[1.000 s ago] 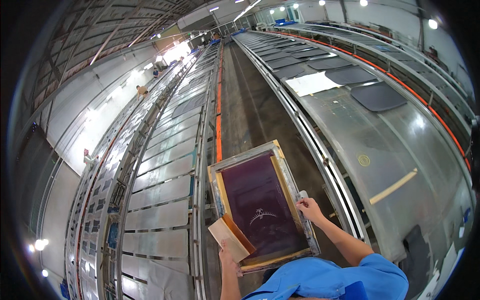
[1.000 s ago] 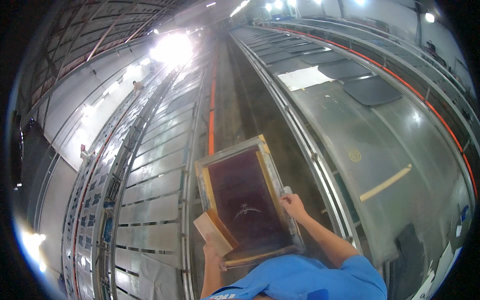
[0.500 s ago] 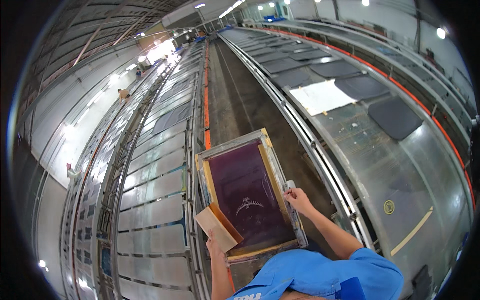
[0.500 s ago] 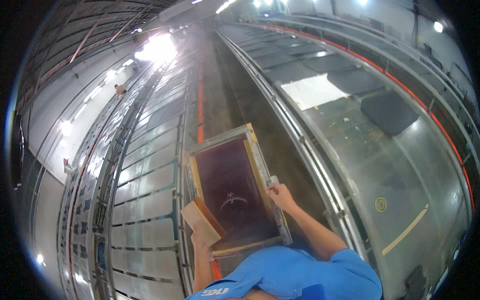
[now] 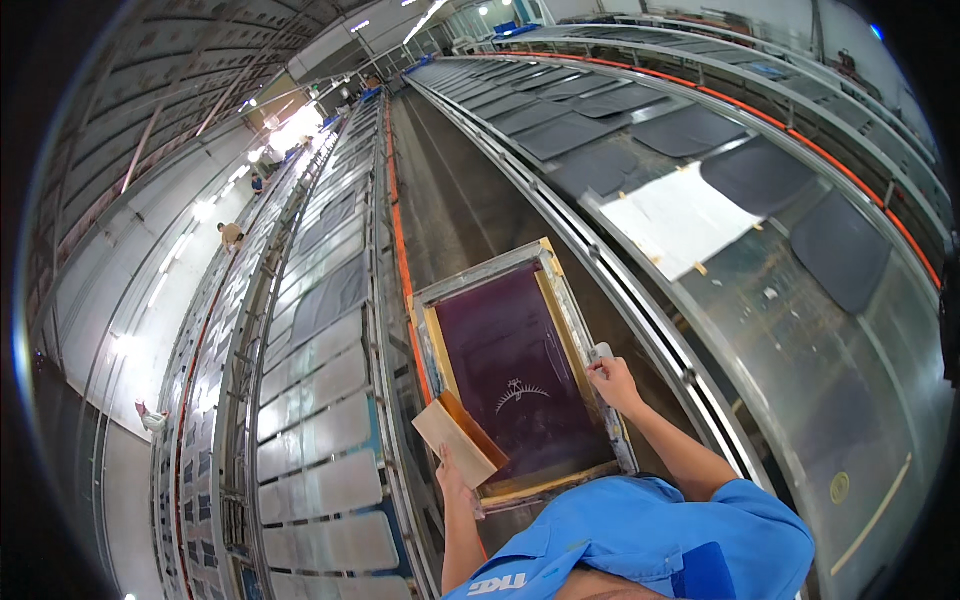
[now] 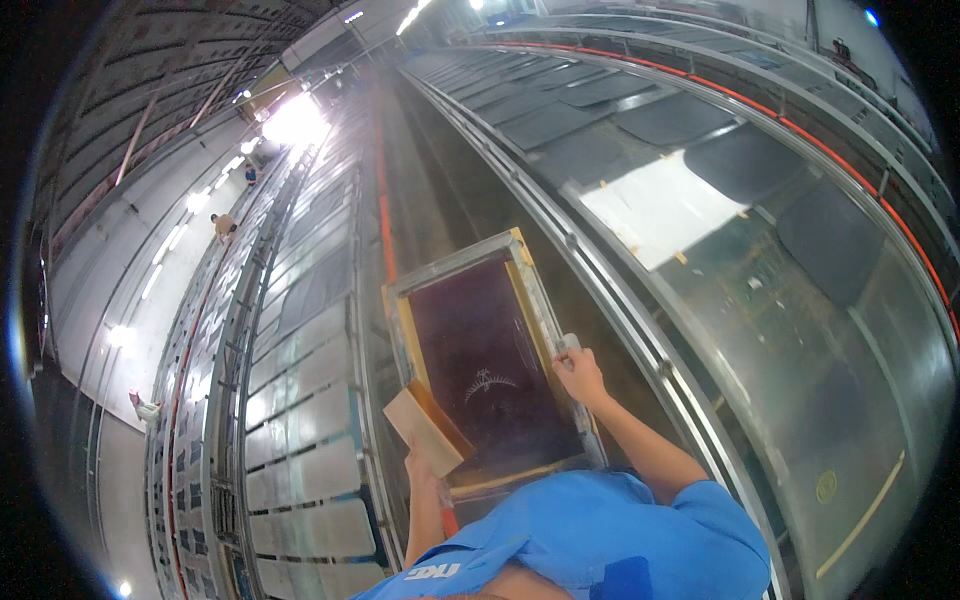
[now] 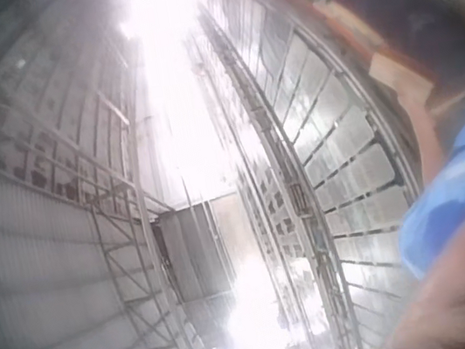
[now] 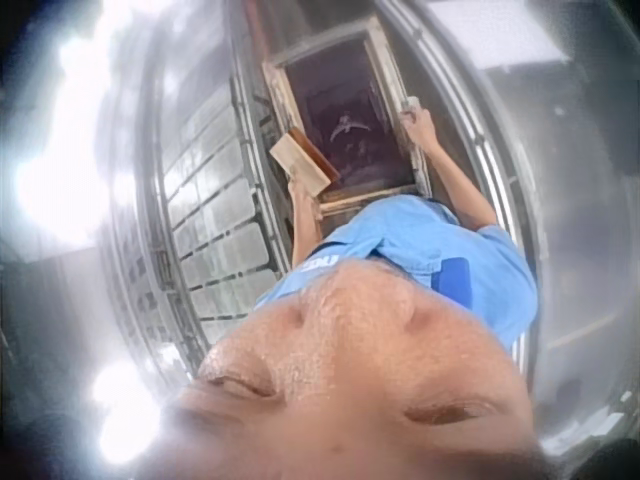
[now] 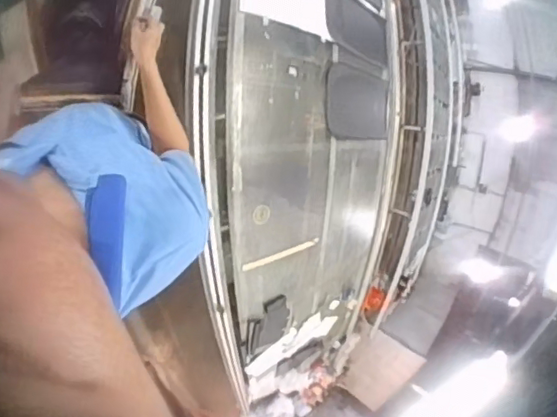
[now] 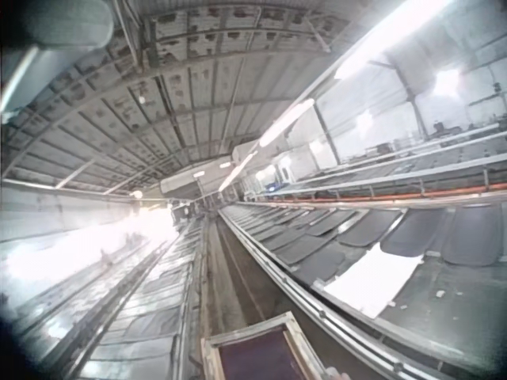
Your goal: The person uses a squeegee to spread dark ink across a screen printing frame placed over a fabric garment on a conveyor belt. They periodically refill the ink from a container and continue the repetitive spreading motion to ensure even coverage.
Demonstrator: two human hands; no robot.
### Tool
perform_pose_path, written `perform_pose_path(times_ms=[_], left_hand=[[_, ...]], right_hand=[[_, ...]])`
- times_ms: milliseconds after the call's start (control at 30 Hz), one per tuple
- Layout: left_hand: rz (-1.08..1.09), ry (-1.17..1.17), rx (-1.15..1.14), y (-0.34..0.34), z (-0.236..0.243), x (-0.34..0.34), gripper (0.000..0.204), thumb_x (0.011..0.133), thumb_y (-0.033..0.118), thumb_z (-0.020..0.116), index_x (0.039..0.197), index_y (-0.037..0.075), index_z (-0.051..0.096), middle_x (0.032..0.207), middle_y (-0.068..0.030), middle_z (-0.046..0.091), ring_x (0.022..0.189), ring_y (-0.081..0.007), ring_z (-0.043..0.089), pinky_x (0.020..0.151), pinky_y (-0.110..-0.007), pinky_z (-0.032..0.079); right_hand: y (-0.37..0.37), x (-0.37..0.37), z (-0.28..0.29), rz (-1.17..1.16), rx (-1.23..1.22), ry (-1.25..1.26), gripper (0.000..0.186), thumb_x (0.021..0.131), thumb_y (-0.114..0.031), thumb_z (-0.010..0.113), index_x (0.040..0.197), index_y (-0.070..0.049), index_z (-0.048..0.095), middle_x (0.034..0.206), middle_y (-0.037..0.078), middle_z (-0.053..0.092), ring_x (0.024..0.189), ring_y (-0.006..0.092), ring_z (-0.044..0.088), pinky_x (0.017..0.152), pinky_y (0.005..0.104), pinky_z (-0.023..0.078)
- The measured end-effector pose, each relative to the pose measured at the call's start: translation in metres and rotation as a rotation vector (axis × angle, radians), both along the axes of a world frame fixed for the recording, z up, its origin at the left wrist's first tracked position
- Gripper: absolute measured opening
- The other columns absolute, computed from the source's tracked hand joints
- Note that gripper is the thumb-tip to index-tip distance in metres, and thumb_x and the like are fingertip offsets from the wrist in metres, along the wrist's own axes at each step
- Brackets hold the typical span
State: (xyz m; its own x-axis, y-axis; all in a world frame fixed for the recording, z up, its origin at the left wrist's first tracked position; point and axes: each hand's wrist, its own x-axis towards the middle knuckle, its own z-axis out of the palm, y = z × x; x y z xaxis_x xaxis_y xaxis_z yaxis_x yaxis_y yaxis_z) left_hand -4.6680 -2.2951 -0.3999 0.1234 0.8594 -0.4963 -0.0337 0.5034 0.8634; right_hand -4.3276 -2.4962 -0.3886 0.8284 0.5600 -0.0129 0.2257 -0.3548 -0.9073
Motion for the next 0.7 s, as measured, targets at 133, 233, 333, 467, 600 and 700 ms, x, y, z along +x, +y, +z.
perform_pose_path(times_ms=[133,233,333,467,600,700], left_hand=[[0.002,-0.055,0.035,0.068,-0.001,0.042,0.066,0.097,0.051,0.064,0.134,-0.004,0.055,0.124,-0.0143,0.066,0.108,-0.0293,0.068,0.091,-0.044,0.056],[0.015,-0.022,-0.004,0.098,-0.019,0.06,0.067,0.097,0.05,0.063,0.135,-0.004,0.054,0.125,-0.0145,0.065,0.109,-0.0293,0.068,0.092,-0.043,0.056],[0.045,-0.043,-0.031,0.145,-0.033,0.094,0.067,0.098,0.05,0.062,0.135,-0.005,0.053,0.125,-0.0149,0.065,0.11,-0.0296,0.067,0.093,-0.043,0.056],[0.021,-0.129,0.04,0.227,-0.057,0.14,0.068,0.099,0.051,0.061,0.136,-0.005,0.053,0.128,-0.016,0.064,0.111,-0.0306,0.066,0.094,-0.043,0.055],[-0.037,0.024,0.079,0.334,-0.048,0.207,0.077,0.098,0.055,0.06,0.139,-0.009,0.049,0.133,-0.02,0.061,0.114,-0.0335,0.065,0.096,-0.045,0.054],[-0.078,-0.037,0.023,0.408,-0.038,0.263,0.081,0.097,0.058,0.058,0.139,-0.01,0.049,0.132,-0.0211,0.061,0.113,-0.0352,0.065,0.097,-0.046,0.054]], right_hand=[[0.075,0.057,-0.01,0.114,0.023,-0.031,0.019,0.088,-0.028,0.071,0.1,-0.013,0.074,0.099,0.015,0.055,0.091,0.0301,0.059,0.083,0.0388,0.049],[0.13,0.096,-0.013,0.14,0.039,-0.028,0.017,0.088,-0.027,0.071,0.099,-0.013,0.074,0.099,0.014,0.055,0.09,0.0296,0.059,0.081,0.0389,0.049],[0.187,0.131,-0.02,0.143,0.092,-0.081,0.019,0.087,-0.024,0.073,0.097,-0.008,0.073,0.086,0.01,0.054,0.079,0.0225,0.054,0.072,0.035,0.046],[0.274,0.191,-0.027,0.167,0.137,-0.118,0.02,0.087,-0.024,0.073,0.097,-0.007,0.073,0.083,0.011,0.054,0.077,0.0228,0.054,0.072,0.0356,0.046],[0.366,0.251,-0.013,0.133,0.176,-0.076,0.02,0.088,-0.022,0.072,0.096,-0.004,0.072,0.083,0.011,0.055,0.078,0.0212,0.056,0.072,0.035,0.046],[0.409,0.294,0.007,0.121,0.183,0.027,0.023,0.088,-0.023,0.071,0.1,-0.003,0.07,0.089,0.015,0.062,0.08,0.0234,0.061,0.074,0.0383,0.049]])
